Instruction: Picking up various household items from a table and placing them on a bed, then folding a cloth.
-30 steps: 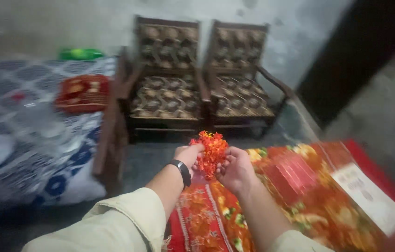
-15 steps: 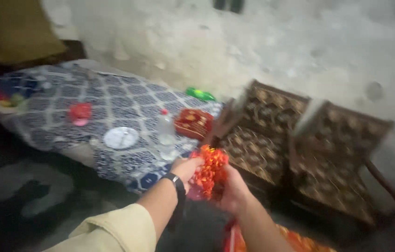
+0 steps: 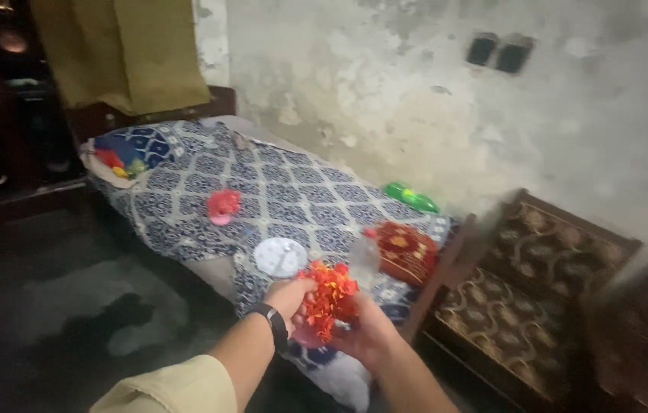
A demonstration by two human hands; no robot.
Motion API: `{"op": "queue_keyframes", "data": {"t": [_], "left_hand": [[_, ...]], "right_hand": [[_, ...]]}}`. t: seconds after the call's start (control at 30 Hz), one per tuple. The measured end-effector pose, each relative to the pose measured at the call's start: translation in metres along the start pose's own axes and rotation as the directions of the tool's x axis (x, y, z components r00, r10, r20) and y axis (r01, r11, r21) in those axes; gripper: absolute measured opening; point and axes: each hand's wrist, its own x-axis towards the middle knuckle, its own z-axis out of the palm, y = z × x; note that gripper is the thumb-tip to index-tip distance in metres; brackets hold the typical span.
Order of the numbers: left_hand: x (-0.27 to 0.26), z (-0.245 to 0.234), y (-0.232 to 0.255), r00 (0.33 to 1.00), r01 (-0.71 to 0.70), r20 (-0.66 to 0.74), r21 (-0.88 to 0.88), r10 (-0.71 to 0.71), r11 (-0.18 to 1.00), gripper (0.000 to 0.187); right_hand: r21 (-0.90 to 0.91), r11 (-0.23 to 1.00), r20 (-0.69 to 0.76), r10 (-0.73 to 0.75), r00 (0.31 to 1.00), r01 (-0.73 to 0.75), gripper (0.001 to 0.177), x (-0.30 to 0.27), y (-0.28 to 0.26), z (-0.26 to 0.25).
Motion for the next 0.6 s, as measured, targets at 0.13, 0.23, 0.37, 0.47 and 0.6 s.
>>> {"op": "queue_keyframes", "data": {"t": [0.13, 0.23, 0.37, 0.47, 0.6], "left_hand": [[0.032, -0.047, 0.025, 0.997, -0.004, -0.071, 0.057, 0.008, 0.998, 0.030], [0.052, -0.077, 0.049, 0.998, 0.021, -0.061, -0.056, -0.025, 0.998, 0.023], [0.064, -0.116, 0.086, 0.995, -0.019, -0.099, -0.175, 0.002, 0.984, 0.014], [0.075, -0.149, 0.109, 0.995, -0.045, -0.095, -0.251, 0.021, 0.967, 0.008], [0.101, -0.188, 0.133, 0.986, -0.008, -0.162, -0.214, -0.027, 0.977, 0.008]], "right_hand": [[-0.175, 0.983, -0.027, -0.055, 0.998, 0.049, 0.044, 0.050, 0.000, 0.041], [-0.236, 0.966, 0.074, -0.087, 0.993, 0.102, 0.048, 0.088, -0.004, 0.074], [-0.362, 0.929, -0.003, -0.082, 0.997, 0.076, 0.048, 0.127, -0.009, 0.124], [-0.373, 0.923, 0.036, -0.082, 0.996, 0.090, 0.047, 0.177, -0.003, 0.143], [-0.416, 0.908, 0.034, -0.032, 0.999, 0.043, 0.046, 0.232, 0.002, 0.175]]}}
